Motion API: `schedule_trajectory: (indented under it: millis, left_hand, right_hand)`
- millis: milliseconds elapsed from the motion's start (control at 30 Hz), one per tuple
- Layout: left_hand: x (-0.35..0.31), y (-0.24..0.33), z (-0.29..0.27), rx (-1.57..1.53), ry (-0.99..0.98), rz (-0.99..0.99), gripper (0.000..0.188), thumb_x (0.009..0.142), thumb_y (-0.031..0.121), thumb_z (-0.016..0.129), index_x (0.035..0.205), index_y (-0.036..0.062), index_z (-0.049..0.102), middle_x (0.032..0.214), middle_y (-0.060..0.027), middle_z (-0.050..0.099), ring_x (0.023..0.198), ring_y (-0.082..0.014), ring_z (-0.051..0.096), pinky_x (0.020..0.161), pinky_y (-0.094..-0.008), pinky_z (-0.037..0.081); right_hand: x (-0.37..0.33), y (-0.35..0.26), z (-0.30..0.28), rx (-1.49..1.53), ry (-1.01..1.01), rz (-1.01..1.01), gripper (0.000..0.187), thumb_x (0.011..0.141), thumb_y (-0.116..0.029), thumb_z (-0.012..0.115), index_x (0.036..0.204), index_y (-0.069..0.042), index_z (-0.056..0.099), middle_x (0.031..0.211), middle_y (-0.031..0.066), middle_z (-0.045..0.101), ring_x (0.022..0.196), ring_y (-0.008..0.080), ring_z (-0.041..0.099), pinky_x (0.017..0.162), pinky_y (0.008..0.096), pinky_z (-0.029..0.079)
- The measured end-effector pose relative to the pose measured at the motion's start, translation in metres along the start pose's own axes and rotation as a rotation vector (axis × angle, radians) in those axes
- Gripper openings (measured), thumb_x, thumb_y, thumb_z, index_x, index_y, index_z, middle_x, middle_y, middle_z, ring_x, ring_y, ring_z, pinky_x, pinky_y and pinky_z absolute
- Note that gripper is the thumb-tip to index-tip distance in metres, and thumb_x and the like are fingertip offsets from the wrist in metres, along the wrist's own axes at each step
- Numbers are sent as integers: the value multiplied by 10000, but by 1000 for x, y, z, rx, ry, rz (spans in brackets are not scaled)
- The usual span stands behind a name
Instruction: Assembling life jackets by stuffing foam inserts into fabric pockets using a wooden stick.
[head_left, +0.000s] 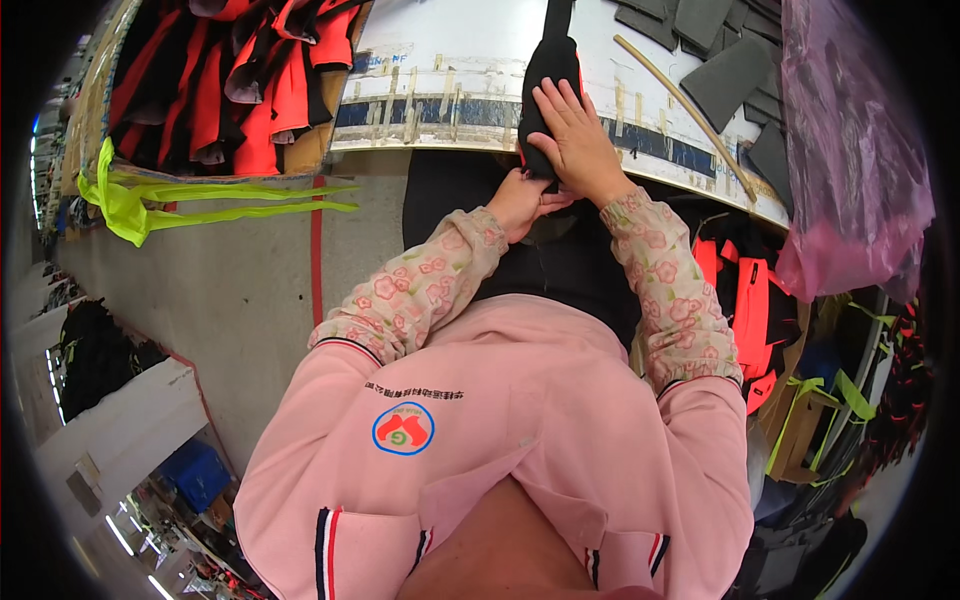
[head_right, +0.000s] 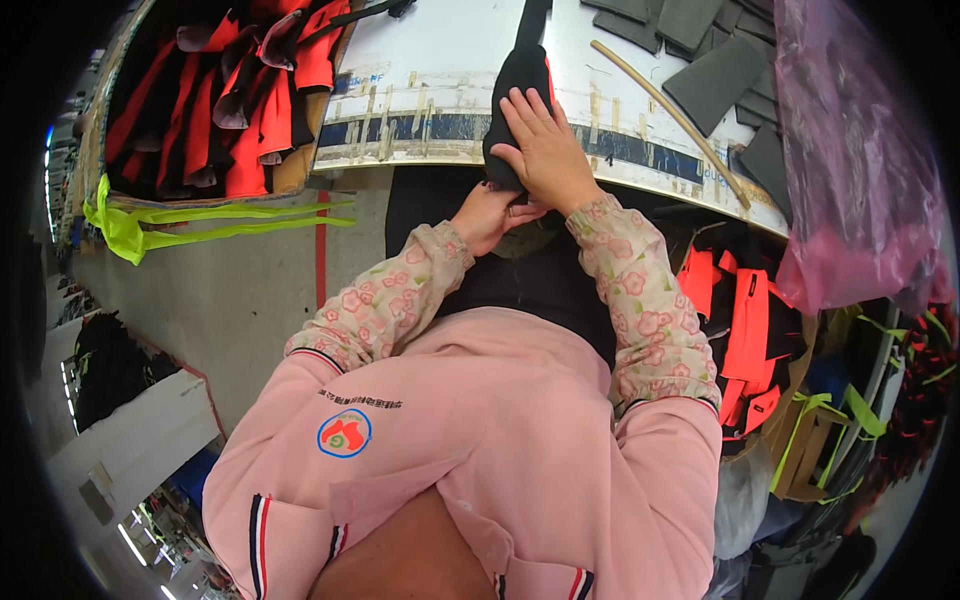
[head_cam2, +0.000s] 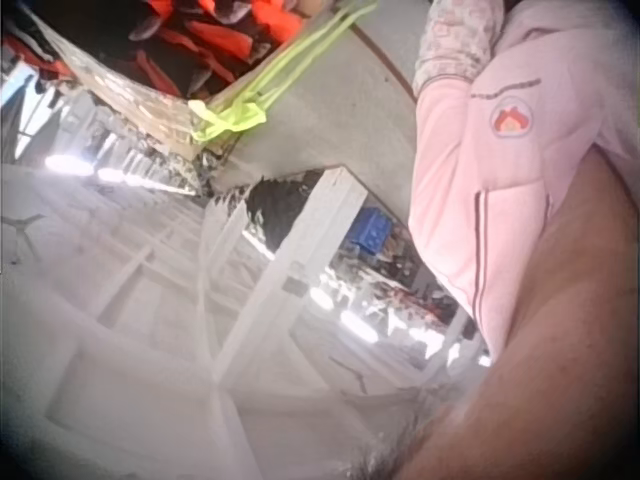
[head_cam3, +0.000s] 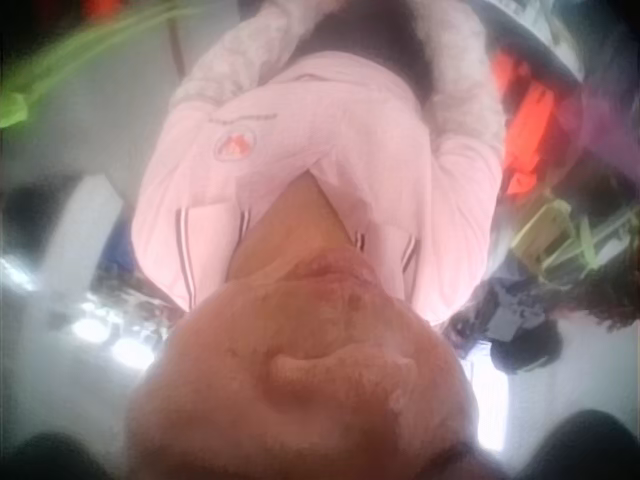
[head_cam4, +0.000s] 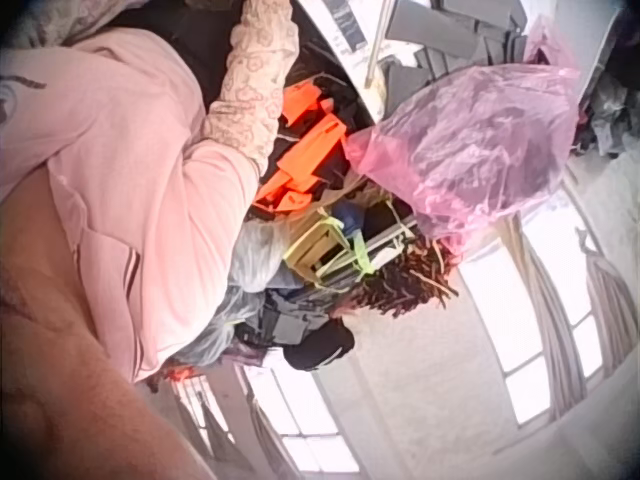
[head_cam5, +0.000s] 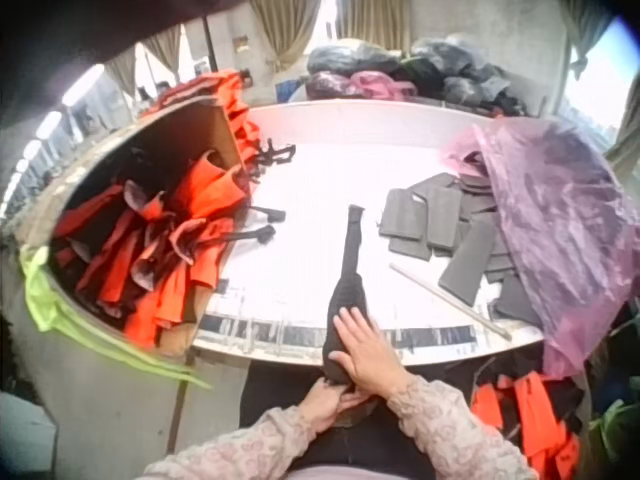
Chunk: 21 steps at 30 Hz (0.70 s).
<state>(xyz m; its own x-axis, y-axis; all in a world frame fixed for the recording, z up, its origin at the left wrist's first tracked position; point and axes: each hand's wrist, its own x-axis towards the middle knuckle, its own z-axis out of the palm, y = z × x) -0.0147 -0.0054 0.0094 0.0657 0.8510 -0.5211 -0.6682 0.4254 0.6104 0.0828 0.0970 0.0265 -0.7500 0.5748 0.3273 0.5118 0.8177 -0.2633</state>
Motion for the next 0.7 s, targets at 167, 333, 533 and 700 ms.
schedule_trajectory:
  millis: [167, 333, 533, 700]
  left_hand:
    - [1, 4, -2, 190, -94, -63, 344, 942, 317, 442, 1097, 21, 526, 992, -139, 624, 867, -257, 651, 763, -341, 529]
    - [-3, 5, 0, 127, -104, -47, 336, 948, 294, 431, 1149, 37, 512, 1044, -144, 617, 873, -251, 649, 792, -364, 517]
    - [-3, 9, -2, 109, -87, -6, 332, 949, 308, 430, 1134, 57, 545, 1012, -135, 640, 788, -223, 662, 762, -342, 520]
    - [-4, 6, -2, 137, -88, -6, 370, 946, 351, 434, 1119, 51, 561, 1005, -132, 644, 784, -223, 663, 765, -349, 519]
  right_hand:
    - [-2, 2, -5, -11, -18, 5, 606, 887, -375, 488, 1385, -80, 308, 1446, 105, 285, 1346, 296, 229, 1091, 425, 179]
    - [-2, 8, -21, 146, 73, 11, 548, 842, -313, 578, 1300, -56, 420, 1371, 126, 393, 1293, 300, 327, 1060, 437, 247]
    - [-64, 95, -83, -173, 308, 505, 354, 816, -113, 576, 1164, -52, 564, 1132, 156, 585, 1021, 324, 549, 899, 382, 416]
    - [-130, 133, -104, -504, -18, 715, 302, 797, -85, 532, 1092, -23, 558, 963, 171, 597, 909, 345, 568, 761, 428, 462]
